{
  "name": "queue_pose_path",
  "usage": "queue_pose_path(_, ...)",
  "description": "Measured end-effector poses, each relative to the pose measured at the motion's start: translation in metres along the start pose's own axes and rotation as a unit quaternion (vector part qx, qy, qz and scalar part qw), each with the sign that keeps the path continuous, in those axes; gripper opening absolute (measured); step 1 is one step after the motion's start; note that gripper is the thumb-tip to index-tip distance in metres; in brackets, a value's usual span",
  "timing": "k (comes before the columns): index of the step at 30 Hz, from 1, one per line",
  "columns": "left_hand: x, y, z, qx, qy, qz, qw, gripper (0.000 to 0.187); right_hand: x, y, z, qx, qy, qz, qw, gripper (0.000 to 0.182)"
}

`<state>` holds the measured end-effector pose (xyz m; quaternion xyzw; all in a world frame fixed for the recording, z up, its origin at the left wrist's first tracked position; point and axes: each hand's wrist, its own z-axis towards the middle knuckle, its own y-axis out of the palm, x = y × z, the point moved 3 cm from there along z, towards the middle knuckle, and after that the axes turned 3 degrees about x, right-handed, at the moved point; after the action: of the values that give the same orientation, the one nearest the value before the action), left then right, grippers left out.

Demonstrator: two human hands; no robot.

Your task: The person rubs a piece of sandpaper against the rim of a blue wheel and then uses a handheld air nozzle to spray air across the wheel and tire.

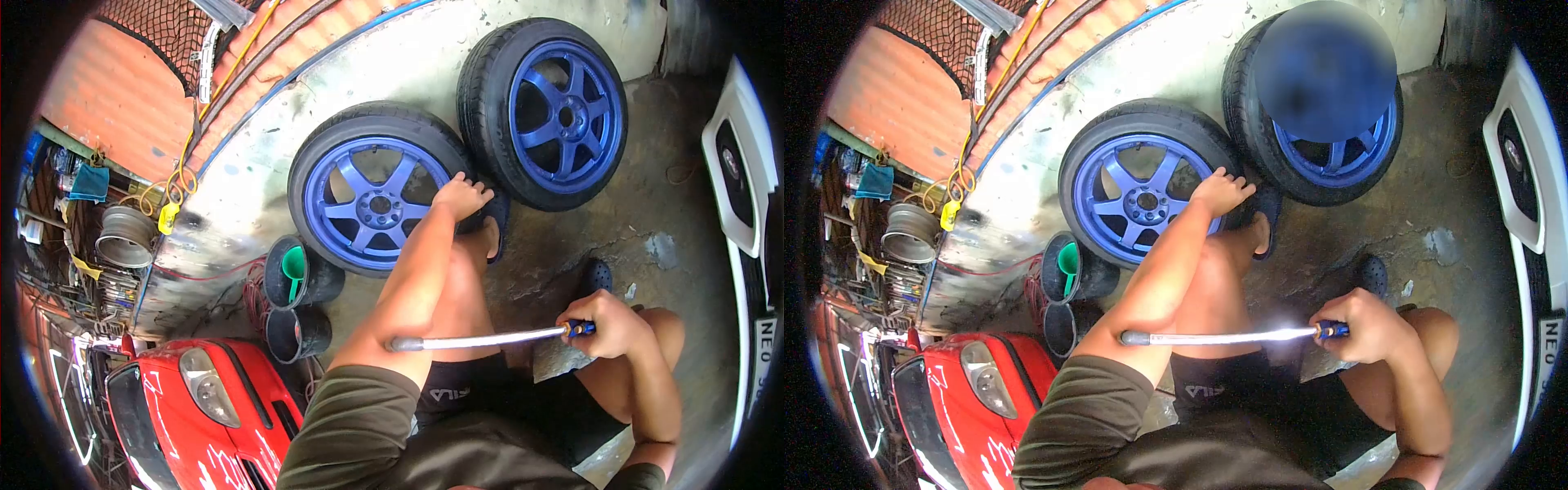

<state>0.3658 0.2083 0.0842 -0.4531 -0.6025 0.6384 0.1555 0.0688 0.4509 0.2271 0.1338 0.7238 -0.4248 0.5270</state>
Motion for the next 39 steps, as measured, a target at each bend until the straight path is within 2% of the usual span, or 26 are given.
queue_pose_path(3,0.006,0.000,-0.004,-0.012,0.012,0.003,1.000,0.031,0.015,-0.008,0.001,0.039,0.035,-0.036,0.998,0.019)
queue_pose_path(4,0.005,-0.002,-0.001,-0.004,0.015,0.007,1.000,0.031,0.023,-0.012,-0.001,0.037,0.097,-0.036,0.994,0.019)
queue_pose_path(6,0.004,-0.005,-0.001,-0.017,0.014,0.002,1.000,0.031,0.018,-0.016,-0.004,0.027,0.084,-0.036,0.995,0.019)
queue_pose_path(8,0.003,-0.008,0.002,-0.018,0.009,-0.002,1.000,0.032,0.005,-0.006,-0.005,0.015,0.005,-0.009,1.000,0.019)
queue_pose_path(9,0.002,-0.007,0.002,-0.018,0.008,-0.004,1.000,0.032,0.003,0.000,-0.004,-0.007,-0.002,0.001,1.000,0.018)
queue_pose_path(12,0.005,-0.002,0.001,-0.027,0.002,0.000,1.000,0.033,0.012,-0.006,-0.004,0.028,0.029,-0.040,0.998,0.017)
queue_pose_path(14,0.007,-0.003,0.001,-0.025,0.005,0.000,1.000,0.034,0.022,-0.015,-0.006,0.044,0.111,-0.040,0.992,0.015)
queue_pose_path(19,0.002,-0.003,0.000,-0.020,0.003,0.001,1.000,0.035,0.001,0.000,-0.007,-0.006,-0.001,-0.001,1.000,0.016)
queue_pose_path(22,0.005,-0.002,-0.001,-0.014,-0.005,0.006,1.000,0.035,0.020,-0.006,-0.004,0.046,0.052,-0.040,0.997,0.017)
queue_pose_path(23,0.006,-0.002,-0.003,-0.015,-0.001,0.005,1.000,0.035,0.024,-0.013,-0.004,0.040,0.129,-0.032,0.990,0.017)
queue_pose_path(26,0.002,0.001,-0.003,0.003,0.001,0.006,1.000,0.033,0.025,-0.015,-0.009,0.023,0.096,-0.021,0.995,0.018)
queue_pose_path(28,-0.002,0.005,-0.007,0.028,-0.004,0.009,1.000,0.030,0.011,-0.008,-0.010,-0.006,0.040,-0.039,0.998,0.020)
queue_pose_path(30,-0.002,0.009,-0.007,-0.002,-0.015,0.007,1.000,0.031,0.004,-0.002,-0.009,-0.049,-0.025,0.009,0.998,0.020)
queue_pose_path(34,-0.001,0.006,-0.006,-0.019,-0.019,0.005,1.000,0.033,0.019,-0.005,-0.003,0.040,0.028,0.003,0.999,0.022)
queue_pose_path(39,-0.006,0.003,-0.005,-0.029,-0.016,0.005,0.999,0.035,0.004,0.001,-0.002,-0.002,-0.015,0.025,1.000,0.019)
